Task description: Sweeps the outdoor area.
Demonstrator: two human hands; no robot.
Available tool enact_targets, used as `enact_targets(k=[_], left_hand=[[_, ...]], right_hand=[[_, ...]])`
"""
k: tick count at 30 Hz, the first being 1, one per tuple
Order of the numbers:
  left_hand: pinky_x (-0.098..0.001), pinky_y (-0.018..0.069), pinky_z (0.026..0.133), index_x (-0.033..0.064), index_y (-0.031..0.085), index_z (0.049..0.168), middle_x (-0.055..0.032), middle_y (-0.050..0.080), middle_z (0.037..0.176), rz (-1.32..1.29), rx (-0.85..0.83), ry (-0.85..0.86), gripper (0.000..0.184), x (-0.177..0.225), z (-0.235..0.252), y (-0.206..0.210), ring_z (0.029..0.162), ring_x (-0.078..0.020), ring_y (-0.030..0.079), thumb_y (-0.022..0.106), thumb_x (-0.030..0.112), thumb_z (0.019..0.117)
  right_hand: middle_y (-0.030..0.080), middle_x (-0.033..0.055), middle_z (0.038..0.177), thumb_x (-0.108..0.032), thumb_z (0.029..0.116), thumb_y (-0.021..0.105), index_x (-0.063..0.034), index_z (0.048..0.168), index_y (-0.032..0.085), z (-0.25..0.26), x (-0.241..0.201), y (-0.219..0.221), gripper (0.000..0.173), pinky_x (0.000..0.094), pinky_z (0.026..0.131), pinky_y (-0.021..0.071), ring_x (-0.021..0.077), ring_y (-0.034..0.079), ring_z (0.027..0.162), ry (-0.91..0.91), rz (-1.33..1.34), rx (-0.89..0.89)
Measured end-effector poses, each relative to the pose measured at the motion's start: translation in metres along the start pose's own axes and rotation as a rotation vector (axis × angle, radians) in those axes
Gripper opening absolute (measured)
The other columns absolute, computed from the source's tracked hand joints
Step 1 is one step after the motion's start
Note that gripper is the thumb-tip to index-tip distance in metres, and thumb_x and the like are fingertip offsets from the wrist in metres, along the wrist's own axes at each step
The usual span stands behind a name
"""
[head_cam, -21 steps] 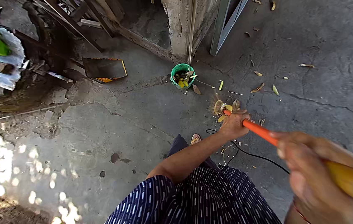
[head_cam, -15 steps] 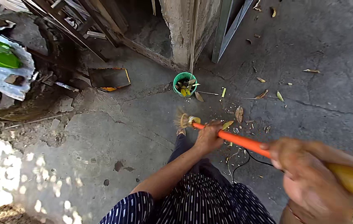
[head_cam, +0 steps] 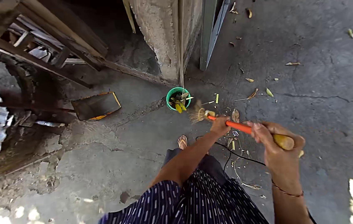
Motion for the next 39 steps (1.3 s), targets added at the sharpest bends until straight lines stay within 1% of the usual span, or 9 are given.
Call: enact_targets(k=[4,8,10,15,18,21,26,32,39], left_hand=[[-0.0498,0.0479,0.103,-0.0117,0.068,0.107,-0.0292,0.065,0.118,-0.061,-0.071,0.166,0.027,0.045,0.059,0.011,0.117,-0.0388,0.062,0.059,0.013,0.1000],[-0.0505,0.0476,0.102,-0.0068,0.069,0.103,-0.0234,0.065,0.120,0.045,-0.100,0.184,0.027,0.115,0.061,0.003,0.118,-0.0356,0.062,0.057,0.017,0.1029],[-0.0506,0.0440,0.108,-0.0042,0.070,0.105,-0.0214,0.065,0.125,0.123,-0.131,0.130,0.026,0.135,0.056,-0.007,0.123,-0.0340,0.060,0.056,0.018,0.1028],[-0.0526,0.0441,0.107,-0.0058,0.070,0.108,-0.0222,0.067,0.121,0.230,-0.055,-0.084,0.027,0.080,0.096,-0.023,0.122,-0.0356,0.061,0.057,0.017,0.1013],[-0.0519,0.0461,0.103,-0.0090,0.069,0.101,-0.0241,0.068,0.112,0.123,0.042,-0.066,0.023,0.031,0.133,-0.015,0.113,-0.0358,0.064,0.059,0.012,0.0976],[-0.0488,0.0487,0.101,-0.0123,0.068,0.100,-0.0268,0.068,0.111,-0.026,0.093,0.035,0.022,0.051,0.154,-0.004,0.111,-0.0359,0.065,0.061,0.008,0.0957],[-0.0436,0.0507,0.096,-0.0119,0.069,0.094,-0.0254,0.069,0.103,-0.108,0.155,0.140,0.025,0.101,0.180,-0.002,0.103,-0.0329,0.067,0.060,0.011,0.0982],[-0.0458,0.0503,0.094,-0.0081,0.068,0.097,-0.0211,0.068,0.106,0.050,0.054,0.050,0.025,0.135,0.188,-0.019,0.105,-0.0314,0.065,0.058,0.014,0.0995],[-0.0503,0.0472,0.103,-0.0087,0.069,0.097,-0.0236,0.068,0.112,0.106,0.113,-0.040,0.028,0.134,0.184,-0.075,0.115,-0.0356,0.063,0.059,0.017,0.1015]], right_hand=[[0.062,-0.0101,0.073,-0.013,0.0957,0.067,-0.0154,0.070,0.060,0.012,-0.005,-0.008,0.027,0.0193,0.067,0.0541,-0.0008,0.060,0.067,-0.123,-0.105,0.121],[0.066,-0.0142,0.075,-0.020,0.0965,0.067,-0.0267,0.078,0.067,0.030,-0.049,-0.054,0.020,0.0307,0.087,0.0605,0.0031,0.066,0.073,-0.177,-0.004,0.257],[0.062,-0.0156,0.070,-0.023,0.0986,0.063,-0.0285,0.078,0.063,0.044,-0.064,-0.074,0.022,0.0287,0.089,0.0590,0.0015,0.064,0.069,-0.188,0.052,0.251],[0.066,-0.0160,0.070,-0.021,0.0960,0.067,-0.0286,0.082,0.072,0.094,0.017,-0.085,0.017,0.0256,0.076,0.0600,0.0002,0.063,0.065,-0.052,0.219,0.257],[0.066,-0.0105,0.074,-0.015,0.0955,0.067,-0.0161,0.076,0.068,0.114,0.061,-0.071,0.019,0.0203,0.064,0.0541,-0.0001,0.061,0.066,0.016,0.107,0.093],[0.062,-0.0079,0.071,-0.012,0.0956,0.066,-0.0114,0.070,0.061,0.129,0.048,-0.075,0.026,0.0151,0.060,0.0489,-0.0023,0.058,0.065,-0.053,0.042,0.040],[0.066,-0.0078,0.075,-0.013,0.0956,0.068,-0.0141,0.071,0.060,0.155,0.024,-0.095,0.026,0.0157,0.064,0.0532,-0.0014,0.062,0.069,-0.159,0.076,0.024],[0.070,-0.0098,0.078,-0.015,0.0954,0.068,-0.0220,0.075,0.065,0.180,0.011,-0.125,0.021,0.0239,0.070,0.0592,0.0038,0.067,0.070,-0.195,0.166,0.082],[0.068,-0.0090,0.074,-0.020,0.0986,0.065,-0.0211,0.076,0.064,0.204,0.009,-0.111,0.023,0.0305,0.082,0.0608,0.0067,0.069,0.073,-0.248,0.249,0.066]])
Point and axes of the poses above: each hand's wrist, its own z-axis towards the middle knuckle, its own y-axis out of the palm, x = y × z, the point moved 6 cm from there along z, towards the middle knuckle
